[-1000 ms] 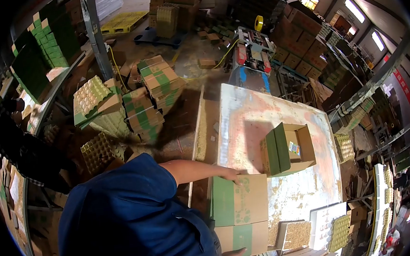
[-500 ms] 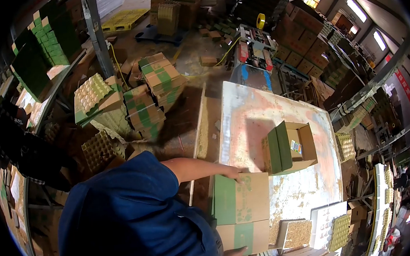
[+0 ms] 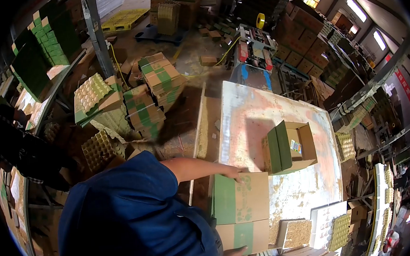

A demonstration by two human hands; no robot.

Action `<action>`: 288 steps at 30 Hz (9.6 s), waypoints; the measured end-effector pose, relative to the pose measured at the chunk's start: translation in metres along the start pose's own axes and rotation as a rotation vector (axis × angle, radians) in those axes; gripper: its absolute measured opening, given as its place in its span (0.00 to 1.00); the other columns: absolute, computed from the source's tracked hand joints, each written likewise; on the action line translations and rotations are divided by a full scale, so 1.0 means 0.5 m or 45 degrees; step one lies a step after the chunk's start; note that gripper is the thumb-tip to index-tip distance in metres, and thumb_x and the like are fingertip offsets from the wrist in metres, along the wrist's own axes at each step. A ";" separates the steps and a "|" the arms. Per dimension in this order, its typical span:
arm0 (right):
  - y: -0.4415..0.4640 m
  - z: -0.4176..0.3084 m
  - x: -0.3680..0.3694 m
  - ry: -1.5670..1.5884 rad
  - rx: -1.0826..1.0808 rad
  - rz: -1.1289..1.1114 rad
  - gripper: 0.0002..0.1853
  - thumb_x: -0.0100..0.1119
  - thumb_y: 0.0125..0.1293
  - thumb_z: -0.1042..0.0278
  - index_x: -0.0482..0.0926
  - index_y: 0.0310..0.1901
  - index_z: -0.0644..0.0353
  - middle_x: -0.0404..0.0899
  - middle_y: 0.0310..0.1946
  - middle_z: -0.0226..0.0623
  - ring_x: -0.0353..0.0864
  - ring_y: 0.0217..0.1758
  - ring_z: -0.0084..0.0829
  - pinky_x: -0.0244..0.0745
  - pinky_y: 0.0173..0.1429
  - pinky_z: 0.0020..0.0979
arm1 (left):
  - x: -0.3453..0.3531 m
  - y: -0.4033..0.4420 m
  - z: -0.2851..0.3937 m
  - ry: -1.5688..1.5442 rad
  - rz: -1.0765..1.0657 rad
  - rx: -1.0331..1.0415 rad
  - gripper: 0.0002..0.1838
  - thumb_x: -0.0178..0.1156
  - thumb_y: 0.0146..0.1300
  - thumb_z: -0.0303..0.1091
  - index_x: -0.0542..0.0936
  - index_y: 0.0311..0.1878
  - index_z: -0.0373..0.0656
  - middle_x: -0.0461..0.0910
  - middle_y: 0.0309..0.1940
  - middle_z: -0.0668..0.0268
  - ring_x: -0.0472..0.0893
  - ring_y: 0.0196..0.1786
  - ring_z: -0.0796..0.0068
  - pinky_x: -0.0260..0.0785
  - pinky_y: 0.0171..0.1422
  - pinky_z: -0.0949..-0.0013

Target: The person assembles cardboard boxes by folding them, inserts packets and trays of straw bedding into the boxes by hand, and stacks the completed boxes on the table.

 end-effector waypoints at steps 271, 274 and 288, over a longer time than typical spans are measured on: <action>-0.090 -0.453 -0.131 0.567 0.001 0.125 0.35 0.58 0.69 0.60 0.56 0.73 0.59 0.64 0.67 0.43 0.66 0.67 0.37 0.66 0.64 0.38 | -0.049 -0.396 0.581 0.507 -0.375 0.641 0.12 0.62 0.63 0.36 0.85 0.44 0.39 0.86 0.37 0.62 0.83 0.41 0.73 0.72 0.49 0.70; -0.090 -0.447 -0.135 0.579 -0.039 0.122 0.35 0.57 0.69 0.62 0.55 0.73 0.60 0.63 0.69 0.43 0.65 0.69 0.38 0.67 0.64 0.39 | -0.042 -0.415 0.592 0.536 -0.331 0.777 0.13 0.61 0.64 0.38 0.84 0.46 0.40 0.87 0.38 0.61 0.84 0.42 0.71 0.73 0.50 0.69; 0.012 -0.324 -0.180 0.411 -0.246 0.262 0.29 0.55 0.73 0.55 0.67 0.64 0.74 0.73 0.58 0.49 0.73 0.59 0.38 0.69 0.65 0.37 | -0.051 -0.391 0.589 0.807 -0.442 0.919 0.18 0.68 0.59 0.43 0.84 0.48 0.43 0.86 0.37 0.58 0.85 0.40 0.65 0.75 0.44 0.65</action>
Point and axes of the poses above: each hand's wrist, its own y-axis towards the middle knuckle, its own x-axis out of the palm, z = x × y, the point moved 1 cm from there along y, towards the middle knuckle
